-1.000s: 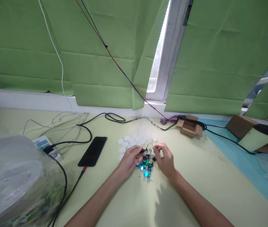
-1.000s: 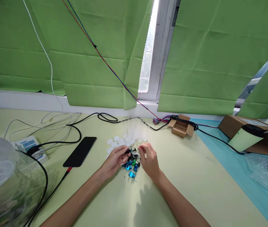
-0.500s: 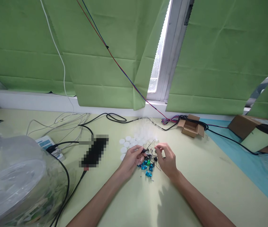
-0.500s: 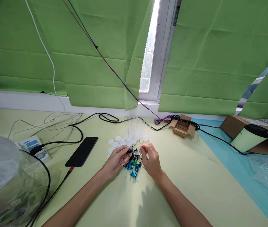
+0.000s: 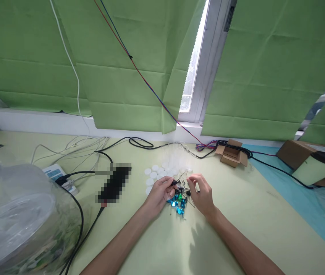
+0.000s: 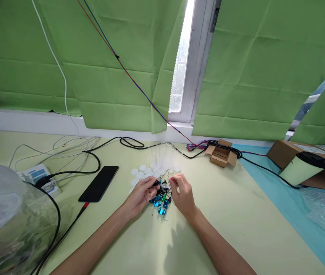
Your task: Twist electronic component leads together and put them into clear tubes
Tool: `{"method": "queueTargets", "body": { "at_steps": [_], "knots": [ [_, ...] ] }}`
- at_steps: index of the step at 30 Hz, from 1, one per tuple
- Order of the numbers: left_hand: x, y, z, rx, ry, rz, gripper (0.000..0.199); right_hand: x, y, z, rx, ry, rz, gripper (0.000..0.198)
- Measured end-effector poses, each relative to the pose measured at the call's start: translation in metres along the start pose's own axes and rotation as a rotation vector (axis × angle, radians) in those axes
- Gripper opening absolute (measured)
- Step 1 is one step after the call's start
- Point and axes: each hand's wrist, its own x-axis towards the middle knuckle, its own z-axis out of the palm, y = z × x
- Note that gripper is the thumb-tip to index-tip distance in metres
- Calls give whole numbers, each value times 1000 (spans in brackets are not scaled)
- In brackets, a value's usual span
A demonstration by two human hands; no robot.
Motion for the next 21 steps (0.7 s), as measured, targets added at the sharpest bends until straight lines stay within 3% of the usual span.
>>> {"method": "queueTargets", "body": {
  "at_steps": [9, 21],
  "knots": [
    [3, 0, -2, -108, 22, 20, 26, -1, -1, 1, 3, -48, -2, 11],
    [-1, -2, -3, 87, -39, 69, 28, -2, 4, 2, -24, -136, 41, 14]
  ]
}}
